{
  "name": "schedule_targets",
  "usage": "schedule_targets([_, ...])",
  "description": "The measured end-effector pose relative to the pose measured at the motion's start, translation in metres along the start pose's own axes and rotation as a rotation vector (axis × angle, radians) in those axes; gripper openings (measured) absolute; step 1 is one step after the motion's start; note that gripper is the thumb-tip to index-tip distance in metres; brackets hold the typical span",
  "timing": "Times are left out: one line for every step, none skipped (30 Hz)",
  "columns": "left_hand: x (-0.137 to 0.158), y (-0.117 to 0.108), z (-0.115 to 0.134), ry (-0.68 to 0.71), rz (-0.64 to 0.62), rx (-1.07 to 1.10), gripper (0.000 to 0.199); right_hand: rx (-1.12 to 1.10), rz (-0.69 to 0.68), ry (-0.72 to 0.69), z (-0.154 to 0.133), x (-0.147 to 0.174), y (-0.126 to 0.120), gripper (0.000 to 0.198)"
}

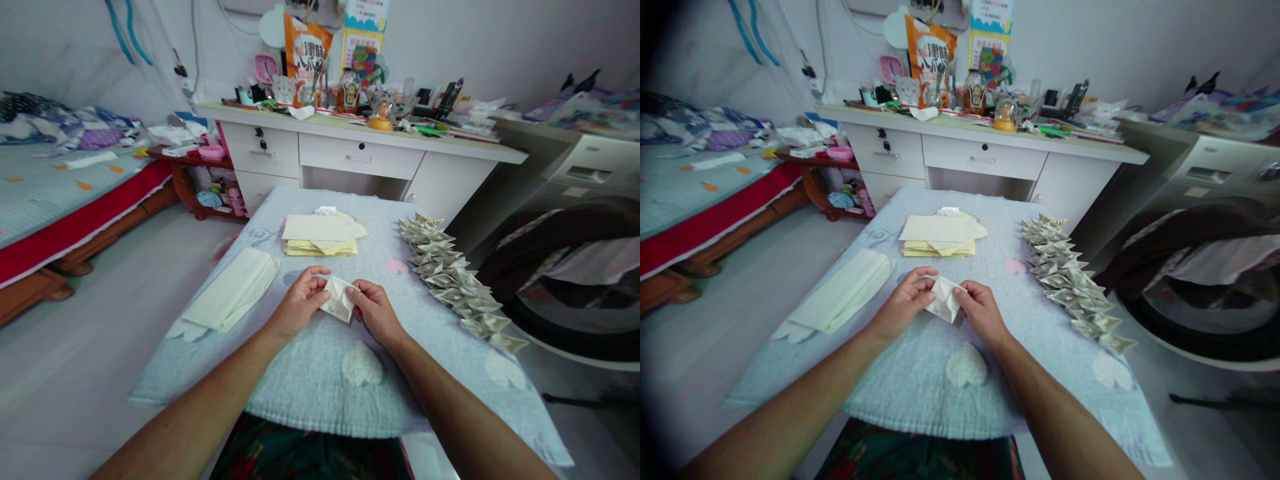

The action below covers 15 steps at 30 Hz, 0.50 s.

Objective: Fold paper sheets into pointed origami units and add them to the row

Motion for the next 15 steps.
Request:
schedule_targets([0.000,0.001,0.000,0.012,-0.027,-0.016,0.035,0.004,0.007,0.006,0.000,0.000,0.000,0.035])
schedule_targets([0.000,0.003,-0.001,0.016,-0.064,-0.043,0.030,0.009,0.016,0.012,0.001,-0.001,-0.001,0.035])
schedule_targets([0.001,0.004,-0.002,0.027,-0.102,-0.085,0.026,0.013,0.026,0.017,0.001,-0.001,-0.001,0.035])
schedule_targets([0.001,0.005,-0.002,0.042,-0.133,-0.139,0.025,0.016,0.036,0.021,0.001,-0.001,-0.001,0.034])
schedule_targets([0.002,0.006,-0.002,0.060,-0.156,-0.202,0.024,0.018,0.042,0.022,0.001,-0.001,-0.002,0.034])
schedule_targets([0.002,0.006,-0.001,0.081,-0.168,-0.267,0.024,0.019,0.045,0.020,0.000,-0.002,-0.002,0.034])
schedule_targets([0.002,0.006,0.000,0.102,-0.172,-0.328,0.023,0.017,0.044,0.016,0.000,-0.002,-0.002,0.034])
schedule_targets([0.002,0.006,0.001,0.118,-0.172,-0.379,0.020,0.011,0.033,0.014,0.000,-0.002,-0.002,0.034])
schedule_targets([0.002,0.006,0.003,0.131,-0.169,-0.415,0.017,-0.002,0.012,0.016,0.000,-0.001,-0.001,0.033])
schedule_targets([0.002,0.006,0.005,0.140,-0.165,-0.438,0.014,-0.020,-0.022,0.022,0.000,-0.001,0.000,0.031])
schedule_targets([0.001,0.006,0.006,0.147,-0.157,-0.447,0.012,-0.040,-0.065,0.030,0.001,-0.001,0.001,0.030])
schedule_targets([0.001,0.006,0.008,0.153,-0.146,-0.447,0.009,-0.058,-0.112,0.040,0.002,-0.001,0.003,0.028])
schedule_targets([0.000,0.006,0.010,0.157,-0.135,-0.440,0.007,-0.071,-0.157,0.048,0.003,0.000,0.005,0.028])
schedule_targets([0.000,0.006,0.010,0.159,-0.125,-0.430,0.005,-0.077,-0.191,0.053,0.004,0.000,0.006,0.028])
schedule_targets([0.000,0.006,0.011,0.159,-0.120,-0.423,0.004,-0.077,-0.214,0.056,0.005,0.001,0.007,0.029])
Point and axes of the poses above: each hand's wrist, its own x-axis away from the middle knuckle, its own y-axis out of the palm, z = x × y, the point moved 6 cm from there along -x, towards the middle knuckle, and after that the axes turned 4 degrees about y, right-handed, at the moved point
